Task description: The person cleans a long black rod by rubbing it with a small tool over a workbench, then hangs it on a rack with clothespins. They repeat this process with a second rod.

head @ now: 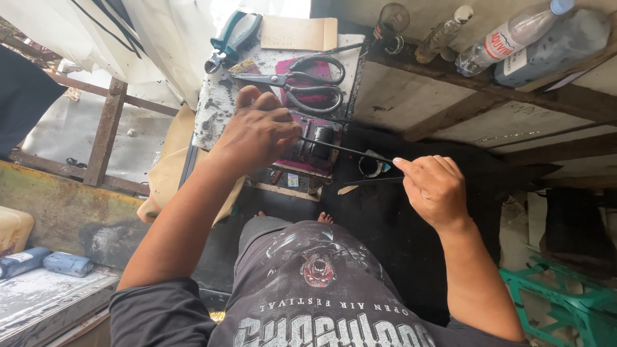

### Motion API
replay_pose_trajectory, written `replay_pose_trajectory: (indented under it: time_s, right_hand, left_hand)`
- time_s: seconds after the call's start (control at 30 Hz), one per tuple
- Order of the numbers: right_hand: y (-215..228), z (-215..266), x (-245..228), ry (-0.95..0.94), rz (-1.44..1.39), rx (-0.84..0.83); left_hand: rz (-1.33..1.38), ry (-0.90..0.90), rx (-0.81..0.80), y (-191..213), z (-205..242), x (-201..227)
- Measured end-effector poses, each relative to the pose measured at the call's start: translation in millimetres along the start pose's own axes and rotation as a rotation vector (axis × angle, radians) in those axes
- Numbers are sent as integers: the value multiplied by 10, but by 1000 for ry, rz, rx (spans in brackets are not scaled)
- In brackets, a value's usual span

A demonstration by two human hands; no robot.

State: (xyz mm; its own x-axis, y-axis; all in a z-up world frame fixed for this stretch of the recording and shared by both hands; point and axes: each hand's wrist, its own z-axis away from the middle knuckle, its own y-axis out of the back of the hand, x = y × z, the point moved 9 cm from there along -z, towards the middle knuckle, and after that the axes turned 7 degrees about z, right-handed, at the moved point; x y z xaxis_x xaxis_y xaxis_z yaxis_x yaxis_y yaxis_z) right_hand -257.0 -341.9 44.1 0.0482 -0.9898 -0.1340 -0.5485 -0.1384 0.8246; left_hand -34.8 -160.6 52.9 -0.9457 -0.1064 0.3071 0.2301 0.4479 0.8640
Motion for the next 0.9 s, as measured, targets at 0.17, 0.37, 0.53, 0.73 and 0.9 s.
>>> replay_pose_trajectory:
  time_s: [0.17,0.37,0.53,0.73,0.9]
  right_hand:
    - [78,176,143,-53,-15,-3]
    - [167,198,273,-124,-73,-27]
    - [154,213,536,-317,-424,-129]
    - [82,155,658,-372,-658,-207]
    - [21,43,638,-331,-730,-218]
  left_hand:
    - [-9,-46,-27,70,-180,243]
    - [9,-48,-12,-151,-238,235]
    - [274,-21,-73,-31,-365,259]
    - [425,11,-121,-18,-495,346]
    - [460,-4,-104,-67,-581,422]
